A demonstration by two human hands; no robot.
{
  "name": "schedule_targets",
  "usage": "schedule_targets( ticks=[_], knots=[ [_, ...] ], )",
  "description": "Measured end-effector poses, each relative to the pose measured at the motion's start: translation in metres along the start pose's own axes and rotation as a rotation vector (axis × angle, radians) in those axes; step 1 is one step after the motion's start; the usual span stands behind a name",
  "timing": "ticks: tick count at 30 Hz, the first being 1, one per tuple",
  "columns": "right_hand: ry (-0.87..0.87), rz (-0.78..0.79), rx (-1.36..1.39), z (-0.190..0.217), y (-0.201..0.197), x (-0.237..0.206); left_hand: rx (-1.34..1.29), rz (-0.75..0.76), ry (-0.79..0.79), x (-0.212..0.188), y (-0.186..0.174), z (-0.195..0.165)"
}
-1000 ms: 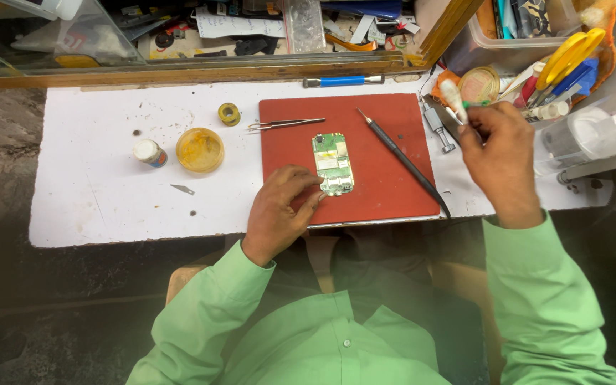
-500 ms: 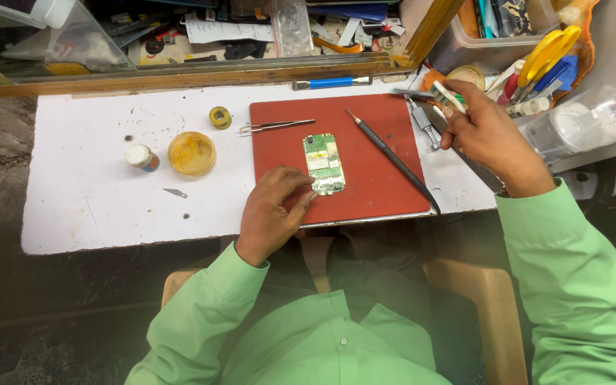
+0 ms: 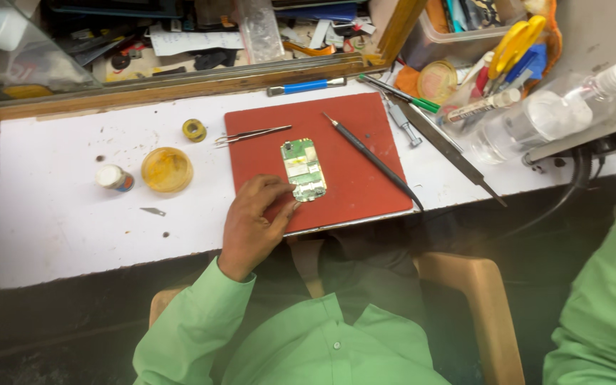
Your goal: The person uses a soldering iron to work on a small green circuit board, then wipes it with a toothbrush and scrapes it with a blue-handled tool. They remove a small component, tin its leads with solder, and place it back on the board.
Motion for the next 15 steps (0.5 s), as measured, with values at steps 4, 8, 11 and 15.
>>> schedule_targets(
  ticks=[4, 8, 11, 15],
  knots=[
    [0.009, -0.021, 0.035, -0.015, -0.002, 0.044, -0.005, -0.002, 0.003, 0.020, 0.015, 0.008],
    [0.028, -0.011, 0.053, -0.025, -0.015, 0.068, 0.010, -0.005, -0.008, 0.035, 0.024, 0.014],
    [0.040, -0.001, 0.070, -0.032, -0.019, 0.085, 0.009, 0.002, -0.006, 0.042, 0.031, 0.016],
    [0.052, 0.021, 0.086, -0.044, -0.016, 0.101, 0.016, 0.008, -0.009, 0.051, 0.040, 0.018]
  ],
)
Point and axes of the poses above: each hand's wrist, its own x-axis towards the middle knuckle, its own y-axis out of the palm, z = x × y, the point moved 9 cm from there along x, towards the middle knuckle, and after that the axes turned 7 degrees about y, right-handed, at the moved point
